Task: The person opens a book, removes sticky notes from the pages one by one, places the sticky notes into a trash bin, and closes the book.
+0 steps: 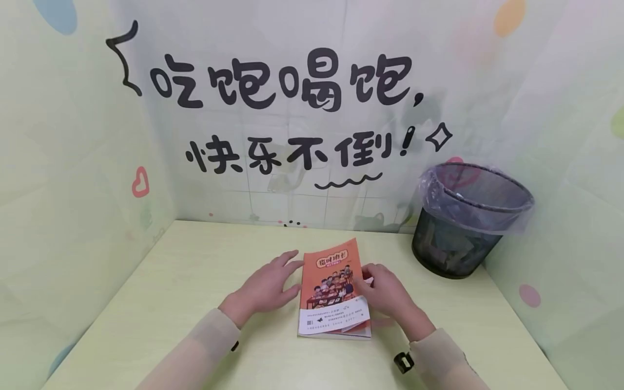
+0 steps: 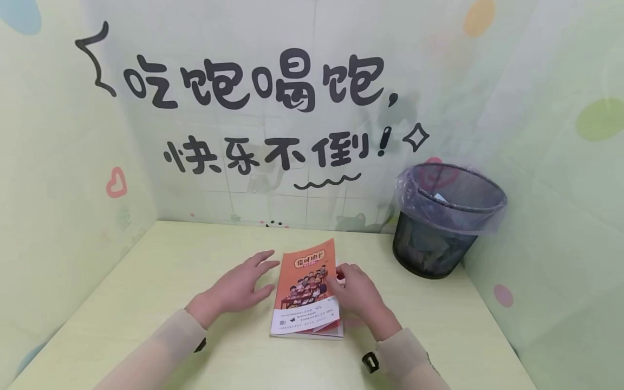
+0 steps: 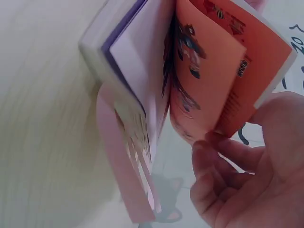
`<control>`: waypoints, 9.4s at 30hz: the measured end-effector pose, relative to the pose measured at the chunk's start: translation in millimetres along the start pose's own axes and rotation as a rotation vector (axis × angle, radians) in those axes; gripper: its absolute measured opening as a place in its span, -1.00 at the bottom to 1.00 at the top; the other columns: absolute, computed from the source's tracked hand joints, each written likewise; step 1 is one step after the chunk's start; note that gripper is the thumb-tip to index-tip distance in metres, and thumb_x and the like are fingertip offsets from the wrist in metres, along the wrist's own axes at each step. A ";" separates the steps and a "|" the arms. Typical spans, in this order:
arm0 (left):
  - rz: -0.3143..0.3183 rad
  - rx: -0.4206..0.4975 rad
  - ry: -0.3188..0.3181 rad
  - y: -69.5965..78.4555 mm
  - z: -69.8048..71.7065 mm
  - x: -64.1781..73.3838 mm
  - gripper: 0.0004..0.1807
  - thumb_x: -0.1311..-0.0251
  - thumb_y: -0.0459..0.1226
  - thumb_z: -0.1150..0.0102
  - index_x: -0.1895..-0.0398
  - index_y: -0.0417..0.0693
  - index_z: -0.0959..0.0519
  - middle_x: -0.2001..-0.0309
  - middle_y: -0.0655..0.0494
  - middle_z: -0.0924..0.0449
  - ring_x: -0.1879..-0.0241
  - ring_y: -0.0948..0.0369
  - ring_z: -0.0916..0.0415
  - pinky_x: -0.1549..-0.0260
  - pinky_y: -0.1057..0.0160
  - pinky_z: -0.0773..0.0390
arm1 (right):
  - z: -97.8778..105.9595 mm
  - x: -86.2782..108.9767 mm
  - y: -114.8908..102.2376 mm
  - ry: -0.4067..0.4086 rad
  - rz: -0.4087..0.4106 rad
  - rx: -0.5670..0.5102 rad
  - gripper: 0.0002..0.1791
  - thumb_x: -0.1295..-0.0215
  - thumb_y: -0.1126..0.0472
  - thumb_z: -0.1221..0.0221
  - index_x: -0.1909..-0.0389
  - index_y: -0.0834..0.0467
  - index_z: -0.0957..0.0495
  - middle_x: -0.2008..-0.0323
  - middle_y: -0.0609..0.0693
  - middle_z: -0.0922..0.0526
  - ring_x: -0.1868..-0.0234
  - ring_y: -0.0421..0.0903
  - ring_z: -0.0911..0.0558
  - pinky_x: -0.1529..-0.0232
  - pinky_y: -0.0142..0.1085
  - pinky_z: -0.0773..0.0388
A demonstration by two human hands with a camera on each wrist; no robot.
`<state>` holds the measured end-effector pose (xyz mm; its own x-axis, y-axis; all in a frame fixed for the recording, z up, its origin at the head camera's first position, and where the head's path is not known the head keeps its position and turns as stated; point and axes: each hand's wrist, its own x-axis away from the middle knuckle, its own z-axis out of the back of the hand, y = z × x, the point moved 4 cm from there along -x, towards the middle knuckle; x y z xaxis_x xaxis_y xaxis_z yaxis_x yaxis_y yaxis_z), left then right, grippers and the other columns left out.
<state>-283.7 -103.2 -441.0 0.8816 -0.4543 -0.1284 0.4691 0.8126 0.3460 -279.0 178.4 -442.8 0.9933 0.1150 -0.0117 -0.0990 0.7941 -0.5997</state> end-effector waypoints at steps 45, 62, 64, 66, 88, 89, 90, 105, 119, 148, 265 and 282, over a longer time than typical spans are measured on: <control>0.043 -0.005 0.036 -41.6 58.2 -1.9 -0.42 -0.60 -0.13 -0.16 -0.57 -0.18 -0.47 -0.53 -0.26 -0.48 -0.50 -0.26 -0.48 -0.47 -0.31 -0.52 | -93.4 33.5 -68.3 -0.264 0.517 0.200 -0.67 -0.60 -0.05 -0.24 -0.28 -0.21 -0.74 -0.44 -0.15 -0.65 -0.47 0.03 -0.59 -0.52 0.02 -0.55; 0.185 0.089 -0.291 -41.4 -7.4 9.4 0.09 -0.13 0.28 -0.58 -0.71 0.23 -0.36 -0.75 -0.02 -0.19 -0.74 -0.19 -0.10 -0.58 -0.46 -0.28 | -89.9 37.5 -68.7 -0.290 0.500 0.185 -0.63 -0.58 -0.03 -0.24 -0.32 -0.24 -0.72 -0.49 -0.18 -0.61 -0.52 0.03 -0.55 -0.58 0.09 -0.48; 0.196 0.093 -0.301 -42.4 -9.4 10.4 0.12 -0.09 0.31 -0.59 -0.71 0.21 -0.36 -0.75 -0.02 -0.20 -0.74 -0.20 -0.11 -0.58 -0.47 -0.28 | -87.1 36.8 -67.7 -0.291 0.492 0.164 -0.63 -0.59 0.01 -0.23 -0.33 -0.17 -0.70 -0.45 -0.16 -0.65 -0.50 0.01 -0.58 -0.57 0.05 -0.50; 0.201 0.097 -0.309 -43.6 -11.0 10.8 0.15 -0.06 0.33 -0.60 -0.70 0.19 -0.37 -0.75 -0.02 -0.20 -0.74 -0.20 -0.11 -0.58 -0.48 -0.27 | -82.5 34.4 -66.1 -0.283 0.475 0.139 -0.63 -0.59 0.06 -0.23 -0.33 -0.10 -0.70 -0.35 -0.13 -0.70 -0.38 -0.04 -0.66 -0.46 -0.03 -0.60; 0.201 0.023 -0.273 -33.3 -21.9 8.4 0.17 -0.01 0.31 -0.65 -0.69 0.15 -0.39 -0.71 -0.09 -0.29 -0.72 -0.19 -0.17 -0.63 -0.30 -0.33 | -42.6 11.9 -12.2 -0.019 0.106 0.325 -0.24 -0.23 -0.20 -0.57 -0.30 0.19 -0.71 -0.28 0.21 -0.70 -0.22 0.24 -0.61 -0.26 0.15 -0.65; 0.200 0.021 -0.274 -32.6 -22.7 8.2 0.18 -0.01 0.33 -0.63 -0.69 0.15 -0.38 -0.71 -0.08 -0.28 -0.73 -0.19 -0.15 -0.63 -0.30 -0.33 | -41.9 11.0 -10.3 -0.021 0.099 0.325 -0.25 -0.23 -0.19 -0.57 -0.31 0.19 -0.70 -0.29 0.21 -0.70 -0.23 0.25 -0.61 -0.28 0.15 -0.65; 0.200 0.020 -0.275 -32.0 -23.4 7.9 0.18 -0.02 0.34 -0.62 -0.70 0.15 -0.37 -0.71 -0.08 -0.27 -0.73 -0.18 -0.14 -0.63 -0.30 -0.32 | -40.9 10.0 -8.9 -0.022 0.096 0.329 -0.25 -0.23 -0.18 -0.57 -0.30 0.19 -0.70 -0.29 0.21 -0.70 -0.24 0.26 -0.61 -0.29 0.16 -0.65; 0.201 0.069 -0.273 -36.2 -25.5 9.1 0.19 -0.02 0.34 -0.62 -0.71 0.19 -0.35 -0.74 -0.03 -0.22 -0.74 -0.16 -0.12 -0.62 -0.34 -0.32 | -32.2 11.7 4.4 0.025 -0.090 0.304 0.09 0.05 -0.36 -0.66 -0.13 0.53 -0.61 -0.08 0.41 -0.61 0.00 0.21 -0.51 -0.04 0.10 -0.67; 0.203 0.074 -0.274 -39.6 -25.6 7.4 0.20 0.00 0.34 -0.63 -0.71 0.19 -0.35 -0.75 -0.02 -0.21 -0.74 -0.17 -0.12 -0.62 -0.35 -0.31 | -32.7 12.0 6.3 0.026 -0.118 0.269 0.16 0.07 -0.33 -0.69 -0.22 0.55 -0.54 -0.06 0.40 -0.56 -0.03 0.21 -0.49 -0.07 0.10 -0.66; 0.096 0.091 -0.151 -68.0 -7.8 26.6 -0.10 -0.32 0.21 -0.48 -0.54 -0.14 -0.54 -0.61 -0.18 -0.42 -0.61 -0.24 -0.34 -0.58 -0.30 -0.40 | -26.8 13.3 -20.4 0.086 0.111 -0.425 -0.62 -0.69 0.25 -0.07 -0.35 0.23 -0.66 -0.08 0.19 -0.83 -0.08 0.09 -0.78 -0.11 -0.03 -0.74; 0.159 0.123 -0.247 -53.2 -12.1 17.0 -0.07 -0.09 -0.01 -0.72 -0.51 -0.18 -0.56 -0.54 -0.18 -0.53 -0.58 -0.25 -0.41 -0.58 -0.28 -0.39 | -40.0 13.3 0.2 0.075 -0.222 0.253 0.17 -0.09 -0.31 -0.62 -0.29 0.61 -0.45 -0.05 0.40 -0.51 0.05 0.16 -0.52 0.07 0.04 -0.71; 0.162 0.120 -0.249 -54.6 -13.7 17.2 -0.07 -0.10 0.00 -0.71 -0.51 -0.17 -0.56 -0.55 -0.18 -0.52 -0.58 -0.24 -0.40 -0.58 -0.26 -0.40 | -43.6 12.5 -2.9 0.133 -0.168 0.316 0.08 -0.05 -0.31 -0.63 -0.18 0.53 -0.47 0.07 0.30 -0.50 0.07 0.16 -0.49 0.13 0.01 -0.64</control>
<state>-293.4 -150.4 -474.8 0.8972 -0.4103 0.1634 0.3015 0.8394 0.4522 -263.6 151.5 -476.2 0.9942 -0.0945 -0.0506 0.0730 0.9425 -0.3260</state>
